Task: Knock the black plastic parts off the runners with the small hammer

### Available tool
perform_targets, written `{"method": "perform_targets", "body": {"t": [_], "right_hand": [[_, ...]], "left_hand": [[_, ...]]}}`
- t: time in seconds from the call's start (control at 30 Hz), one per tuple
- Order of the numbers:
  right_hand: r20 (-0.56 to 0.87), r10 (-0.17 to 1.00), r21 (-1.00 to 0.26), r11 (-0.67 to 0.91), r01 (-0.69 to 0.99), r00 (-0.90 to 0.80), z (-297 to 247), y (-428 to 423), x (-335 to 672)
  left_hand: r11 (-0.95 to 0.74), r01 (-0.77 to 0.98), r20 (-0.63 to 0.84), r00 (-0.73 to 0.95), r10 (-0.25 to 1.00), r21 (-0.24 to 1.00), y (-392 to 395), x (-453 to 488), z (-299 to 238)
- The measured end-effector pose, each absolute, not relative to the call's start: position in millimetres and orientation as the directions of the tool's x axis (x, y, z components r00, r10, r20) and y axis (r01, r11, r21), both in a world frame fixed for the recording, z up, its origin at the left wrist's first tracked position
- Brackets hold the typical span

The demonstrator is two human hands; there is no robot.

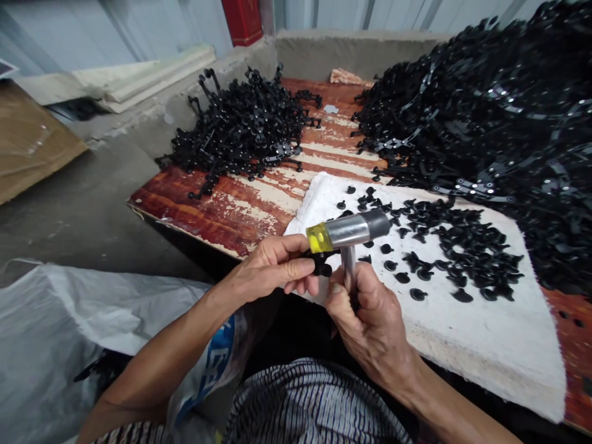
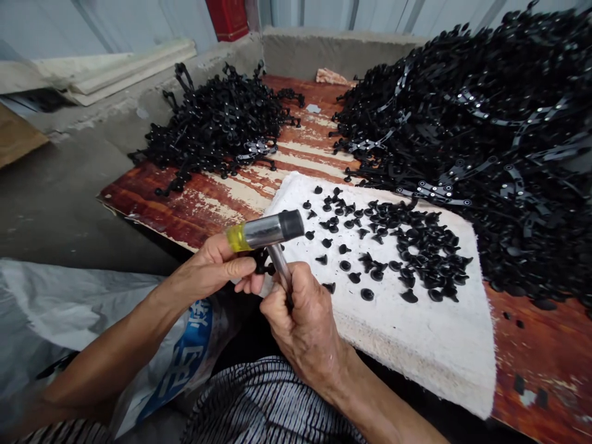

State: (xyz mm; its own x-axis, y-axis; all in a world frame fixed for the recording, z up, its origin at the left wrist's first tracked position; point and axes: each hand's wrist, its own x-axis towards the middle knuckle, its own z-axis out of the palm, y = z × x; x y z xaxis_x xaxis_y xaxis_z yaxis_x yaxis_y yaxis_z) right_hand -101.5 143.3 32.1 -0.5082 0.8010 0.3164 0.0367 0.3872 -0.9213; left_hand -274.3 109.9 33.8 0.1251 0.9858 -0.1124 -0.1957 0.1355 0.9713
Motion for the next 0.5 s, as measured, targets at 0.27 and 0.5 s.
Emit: {"method": "perform_targets", "body": {"t": [0.27,0.5], "right_hand": [[0.17,0.849,-0.977,0.211,0.025,-0.501,35.7,148.0,-98.0],[0.047,0.827,-0.998,0.016,-0.061,-0.56,38.0,146.7,-99.9]], "left_hand": [[0.159,-0.286,-0.11,0.182,0.977,0.945,109.1,-281.9,26.9],[0.153,-0.267,-0.098,0.207,0.973,0.951,108.8,-283.6,23.9]]}}
